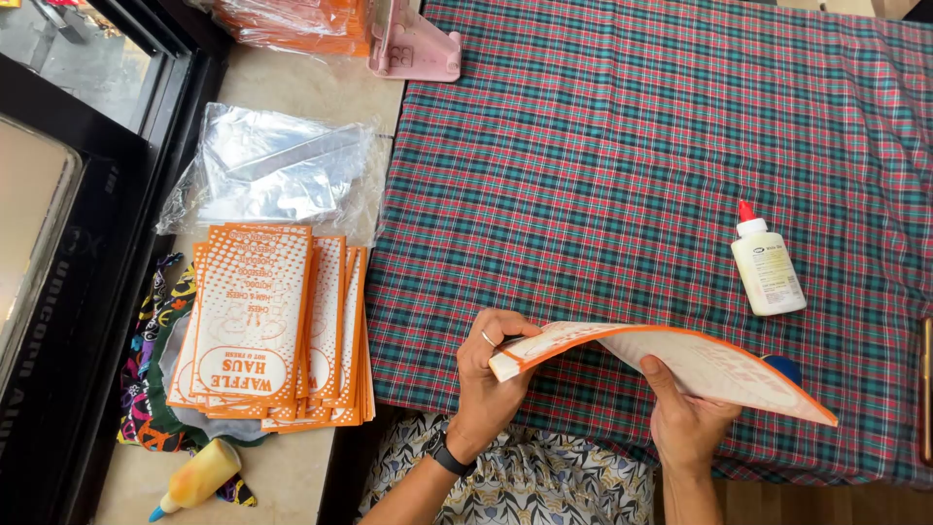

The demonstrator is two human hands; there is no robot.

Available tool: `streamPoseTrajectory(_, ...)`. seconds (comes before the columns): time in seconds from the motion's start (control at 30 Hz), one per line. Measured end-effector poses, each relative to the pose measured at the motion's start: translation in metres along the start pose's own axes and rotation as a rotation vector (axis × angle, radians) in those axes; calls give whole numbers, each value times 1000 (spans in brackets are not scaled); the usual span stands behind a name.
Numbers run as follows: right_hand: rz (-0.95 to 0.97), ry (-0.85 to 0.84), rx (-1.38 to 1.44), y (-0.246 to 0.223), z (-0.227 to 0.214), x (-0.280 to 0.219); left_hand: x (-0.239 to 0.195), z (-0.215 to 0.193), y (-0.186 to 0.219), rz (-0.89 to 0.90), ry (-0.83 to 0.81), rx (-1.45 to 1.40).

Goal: Folding the bottom edge of paper bags and using a small tool to press the creases

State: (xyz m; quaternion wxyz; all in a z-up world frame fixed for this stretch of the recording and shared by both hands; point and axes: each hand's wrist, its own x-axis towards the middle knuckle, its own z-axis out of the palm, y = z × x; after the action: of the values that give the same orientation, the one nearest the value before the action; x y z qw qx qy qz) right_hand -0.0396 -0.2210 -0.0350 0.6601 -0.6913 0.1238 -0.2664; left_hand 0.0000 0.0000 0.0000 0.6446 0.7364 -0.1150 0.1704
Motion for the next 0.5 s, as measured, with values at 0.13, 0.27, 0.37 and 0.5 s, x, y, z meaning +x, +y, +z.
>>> streamPoseTrajectory(0.13, -12, -49, -17, 6, -11, -3, 0, -1, -3, -1, -4, 14)
streamPoseTrajectory(0.27, -6, -150, -216, 3, -34, -6, 3, -2, -1, 22, 6, 23)
streamPoseTrajectory(0.37, -48, -168, -351, -6, -45, 3, 11, -5, 4, -59, -33, 16)
streamPoseTrajectory(0.5, 270, -136, -304, -42, -34, 23, 26, -14, 1, -467, -206, 17)
